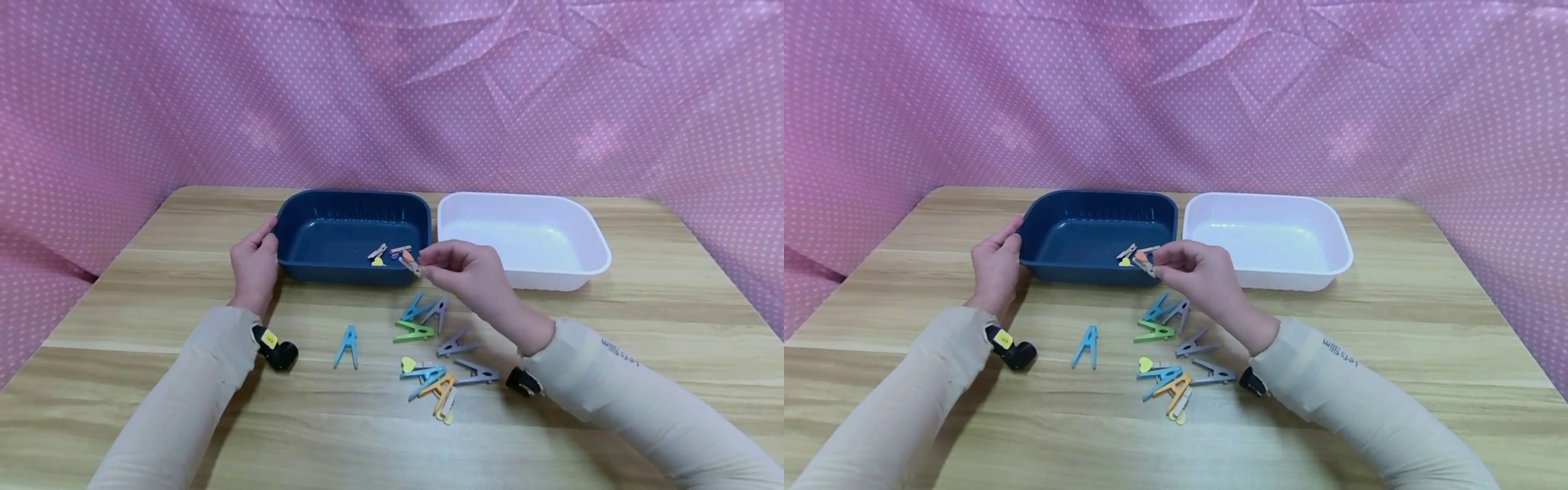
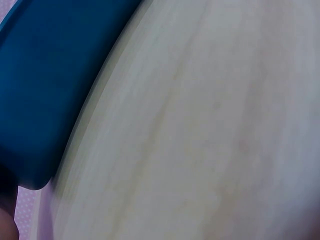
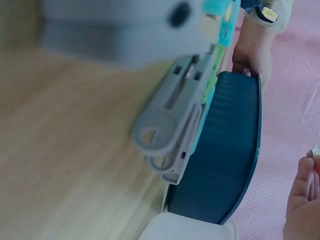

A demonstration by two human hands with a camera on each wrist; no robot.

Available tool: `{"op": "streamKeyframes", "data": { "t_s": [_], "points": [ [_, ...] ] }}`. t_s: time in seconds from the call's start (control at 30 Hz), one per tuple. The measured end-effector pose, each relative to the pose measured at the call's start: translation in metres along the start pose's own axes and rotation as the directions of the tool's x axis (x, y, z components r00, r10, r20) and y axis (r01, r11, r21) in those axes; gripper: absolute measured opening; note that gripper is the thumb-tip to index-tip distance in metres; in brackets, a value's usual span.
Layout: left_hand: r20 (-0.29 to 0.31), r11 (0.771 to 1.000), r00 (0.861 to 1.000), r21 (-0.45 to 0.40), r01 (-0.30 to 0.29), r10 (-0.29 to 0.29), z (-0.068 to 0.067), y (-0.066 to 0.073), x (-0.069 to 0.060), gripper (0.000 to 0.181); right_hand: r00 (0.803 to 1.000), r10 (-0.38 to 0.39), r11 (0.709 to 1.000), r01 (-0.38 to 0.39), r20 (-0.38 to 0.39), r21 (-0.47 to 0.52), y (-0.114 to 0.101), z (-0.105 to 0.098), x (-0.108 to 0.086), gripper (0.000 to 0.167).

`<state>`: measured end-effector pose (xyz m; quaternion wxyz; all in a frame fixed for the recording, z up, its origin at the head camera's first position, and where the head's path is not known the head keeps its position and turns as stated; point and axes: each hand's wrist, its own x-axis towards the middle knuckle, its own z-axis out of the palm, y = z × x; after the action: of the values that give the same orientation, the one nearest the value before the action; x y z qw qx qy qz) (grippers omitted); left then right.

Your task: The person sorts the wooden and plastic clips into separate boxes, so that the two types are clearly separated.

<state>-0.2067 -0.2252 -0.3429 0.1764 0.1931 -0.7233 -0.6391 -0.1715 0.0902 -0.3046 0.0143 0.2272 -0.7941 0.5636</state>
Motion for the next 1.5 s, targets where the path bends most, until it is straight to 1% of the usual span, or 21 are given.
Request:
{"op": "streamKeyframes", "data": {
  "t_s": [0.23, 0.6, 0.73, 0.97, 1.1, 1.37, 1.5],
  "points": [
    [-0.002, 1.000, 1.000, -0.003, -0.005, 0.005, 0.001, 0.000, 0.000, 0.037, 0.996, 0.056, 0.998, -0.053, -0.070, 0.035, -0.005, -0.003, 0.006, 0.019],
    [-0.008, 1.000, 1.000, -0.029, 0.000, -0.001, 0.001, 0.000, 0.000, 0.037, 0.985, 0.097, 0.990, -0.080, -0.146, 0.120, -0.006, 0.000, 0.022, 0.024],
    [-0.007, 1.000, 1.000, -0.019, -0.006, 0.006, 0.001, -0.001, 0.001, 0.037, 0.980, 0.122, 0.985, -0.100, -0.158, 0.143, -0.006, 0.003, 0.027, 0.025],
    [-0.029, 0.998, 0.999, -0.032, -0.045, 0.044, 0.001, -0.002, 0.002, 0.037, 0.973, 0.161, 0.974, -0.128, -0.168, 0.188, -0.007, 0.007, 0.035, 0.025],
    [-0.036, 0.999, 0.999, -0.035, -0.037, 0.036, 0.002, -0.002, 0.002, 0.036, 0.968, 0.181, 0.969, -0.145, -0.175, 0.198, -0.007, 0.008, 0.038, 0.024],
    [-0.030, 0.999, 0.999, -0.004, -0.033, 0.033, 0.002, -0.002, 0.002, 0.036, 0.958, 0.207, 0.963, -0.165, -0.197, 0.213, -0.008, 0.012, 0.041, 0.027],
    [-0.031, 0.999, 0.999, -0.017, -0.029, 0.029, 0.002, -0.002, 0.002, 0.036, 0.955, 0.217, 0.961, -0.173, -0.203, 0.217, -0.008, 0.013, 0.041, 0.028]
  ]
}}
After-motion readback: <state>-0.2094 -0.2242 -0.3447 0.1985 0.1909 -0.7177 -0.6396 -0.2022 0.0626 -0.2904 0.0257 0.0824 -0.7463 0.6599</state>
